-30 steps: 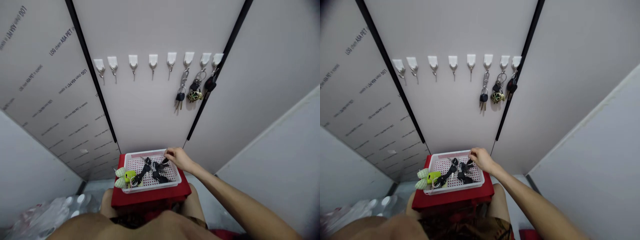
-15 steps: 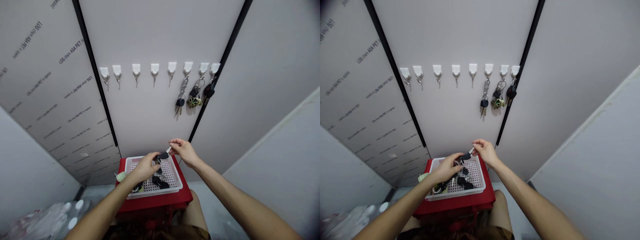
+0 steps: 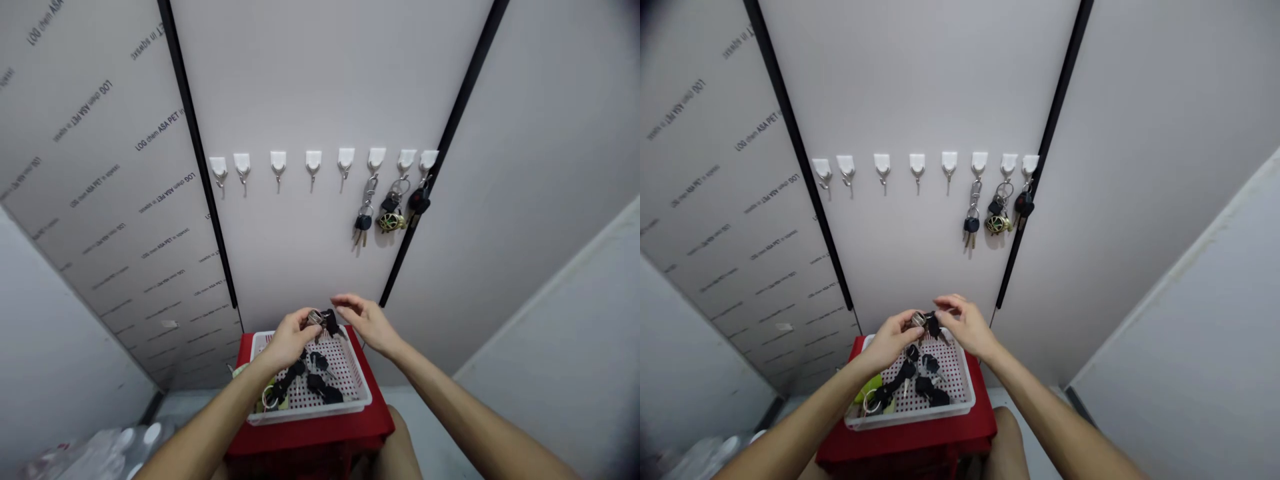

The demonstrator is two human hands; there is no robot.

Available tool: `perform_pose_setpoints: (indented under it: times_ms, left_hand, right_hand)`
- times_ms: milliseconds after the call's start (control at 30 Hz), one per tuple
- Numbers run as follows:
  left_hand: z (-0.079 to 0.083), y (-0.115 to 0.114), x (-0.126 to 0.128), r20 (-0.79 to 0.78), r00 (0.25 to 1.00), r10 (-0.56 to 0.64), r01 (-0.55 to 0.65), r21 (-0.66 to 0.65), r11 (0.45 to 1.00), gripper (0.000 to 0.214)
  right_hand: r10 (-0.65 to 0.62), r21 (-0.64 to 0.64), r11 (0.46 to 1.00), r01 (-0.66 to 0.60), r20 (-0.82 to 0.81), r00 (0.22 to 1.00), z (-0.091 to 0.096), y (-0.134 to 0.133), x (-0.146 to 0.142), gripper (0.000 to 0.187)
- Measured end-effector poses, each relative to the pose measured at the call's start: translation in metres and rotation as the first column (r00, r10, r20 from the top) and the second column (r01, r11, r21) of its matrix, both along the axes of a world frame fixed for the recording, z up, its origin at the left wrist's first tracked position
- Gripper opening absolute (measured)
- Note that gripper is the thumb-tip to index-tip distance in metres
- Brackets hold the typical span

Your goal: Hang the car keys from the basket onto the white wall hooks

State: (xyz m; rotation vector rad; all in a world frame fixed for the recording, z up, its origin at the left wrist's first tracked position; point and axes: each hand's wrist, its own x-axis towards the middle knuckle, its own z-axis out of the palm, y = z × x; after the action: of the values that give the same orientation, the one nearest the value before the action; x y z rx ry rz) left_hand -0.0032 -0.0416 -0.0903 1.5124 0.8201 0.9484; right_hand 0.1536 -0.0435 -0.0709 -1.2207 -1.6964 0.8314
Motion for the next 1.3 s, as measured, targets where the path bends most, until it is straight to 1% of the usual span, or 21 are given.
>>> perform_pose_setpoints:
  times_ms: [33, 100, 200, 233, 300, 367, 400, 467, 533, 567, 633, 700, 767, 833, 900, 967, 1067, 1167, 1233, 1300]
  left_hand:
    - [0.000, 0.000, 0.000, -0.017, 1.000, -0.007, 0.008, 0.012, 1.000, 0.020]
    - [0.001, 0.000, 0.000, -0.054, 0.998, -0.016, 0.018, 0.027, 0.999, 0.018]
    - [0.002, 0.001, -0.002, -0.110, 0.993, -0.035, 0.037, 0.015, 0.999, 0.016]
    - [0.003, 0.002, -0.002, -0.124, 0.992, -0.031, 0.032, 0.004, 0.999, 0.017]
    - [0.006, 0.005, -0.003, -0.126, 0.992, 0.015, -0.014, 0.005, 1.000, 0.021]
    - [0.014, 0.010, -0.001, -0.101, 0.991, 0.083, -0.077, 0.064, 0.995, 0.026]
    - [0.020, 0.013, 0.001, -0.086, 0.991, 0.099, -0.090, 0.110, 0.990, 0.028]
    - [0.036, 0.019, 0.008, -0.071, 0.993, 0.090, -0.073, 0.213, 0.974, 0.030]
    - [0.057, 0.025, 0.017, -0.069, 0.993, 0.097, -0.071, 0.305, 0.950, 0.026]
    - [0.069, 0.028, 0.022, -0.062, 0.991, 0.116, -0.090, 0.327, 0.941, 0.024]
    - [0.094, 0.033, 0.032, -0.022, 0.985, 0.169, -0.155, 0.300, 0.941, 0.020]
    - [0.118, 0.038, 0.040, 0.042, 0.979, 0.202, -0.206, 0.201, 0.958, 0.020]
    - [0.139, 0.043, 0.047, 0.110, 0.970, 0.215, -0.228, 0.123, 0.966, 0.020]
    - [0.154, 0.048, 0.052, 0.152, 0.961, 0.230, -0.248, 0.108, 0.963, 0.020]
    - [0.164, 0.053, 0.054, 0.159, 0.954, 0.254, -0.273, 0.119, 0.955, 0.020]
    - [0.167, 0.059, 0.056, 0.140, 0.949, 0.283, -0.300, 0.123, 0.946, 0.022]
    - [0.166, 0.067, 0.057, 0.103, 0.944, 0.312, -0.322, 0.105, 0.941, 0.027]
    - [0.162, 0.071, 0.057, 0.076, 0.948, 0.309, -0.315, 0.093, 0.945, 0.032]
    - [0.158, 0.070, 0.055, 0.060, 0.953, 0.296, -0.301, 0.093, 0.949, 0.034]
    - [0.150, 0.066, 0.051, 0.046, 0.956, 0.288, -0.291, 0.094, 0.952, 0.037]
  right_hand:
    - [0.030, 0.070, 0.997, -0.034, 0.067, 0.997, 0.002, -0.002, -0.002, 0.020]
    - [0.052, 0.170, 0.982, -0.087, 0.200, 0.978, 0.006, -0.006, -0.006, 0.016]
    - [0.025, 0.244, 0.963, -0.115, 0.345, 0.938, 0.011, -0.009, -0.009, 0.012]
    - [0.017, 0.260, 0.958, -0.120, 0.366, 0.930, 0.013, -0.009, -0.009, 0.012]
    - [0.003, 0.297, 0.947, -0.125, 0.377, 0.926, 0.019, -0.007, -0.008, 0.013]
    - [-0.027, 0.348, 0.931, -0.110, 0.366, 0.930, 0.028, -0.004, -0.009, 0.013]
    - [-0.044, 0.367, 0.925, -0.099, 0.361, 0.931, 0.035, -0.002, -0.009, 0.012]
    - [-0.063, 0.375, 0.924, -0.077, 0.349, 0.935, 0.053, 0.004, -0.011, 0.012]
    - [-0.086, 0.377, 0.926, -0.035, 0.300, 0.950, 0.075, 0.013, -0.012, 0.013]
    - [-0.113, 0.389, 0.921, 0.003, 0.260, 0.959, 0.087, 0.019, -0.012, 0.013]
    - [-0.202, 0.447, 0.888, 0.110, 0.165, 0.965, 0.111, 0.033, -0.010, 0.015]
    - [-0.304, 0.513, 0.828, 0.225, 0.075, 0.950, 0.132, 0.048, -0.007, 0.017]
    - [-0.375, 0.551, 0.774, 0.311, 0.004, 0.927, 0.150, 0.062, -0.004, 0.020]
    - [-0.421, 0.561, 0.741, 0.368, -0.038, 0.906, 0.163, 0.074, -0.002, 0.021]
    - [-0.468, 0.561, 0.717, 0.414, -0.054, 0.882, 0.171, 0.083, -0.001, 0.021]
    - [-0.511, 0.558, 0.702, 0.443, -0.038, 0.859, 0.174, 0.089, -0.002, 0.021]
    - [-0.550, 0.553, 0.708, 0.439, 0.042, 0.834, 0.173, 0.094, -0.004, 0.020]
    - [-0.557, 0.553, 0.725, 0.411, 0.119, 0.822, 0.170, 0.095, -0.004, 0.021]
    - [-0.549, 0.558, 0.732, 0.392, 0.142, 0.824, 0.169, 0.092, -0.003, 0.022]
    - [-0.548, 0.576, 0.721, 0.386, 0.132, 0.826, 0.166, 0.084, -0.001, 0.024]
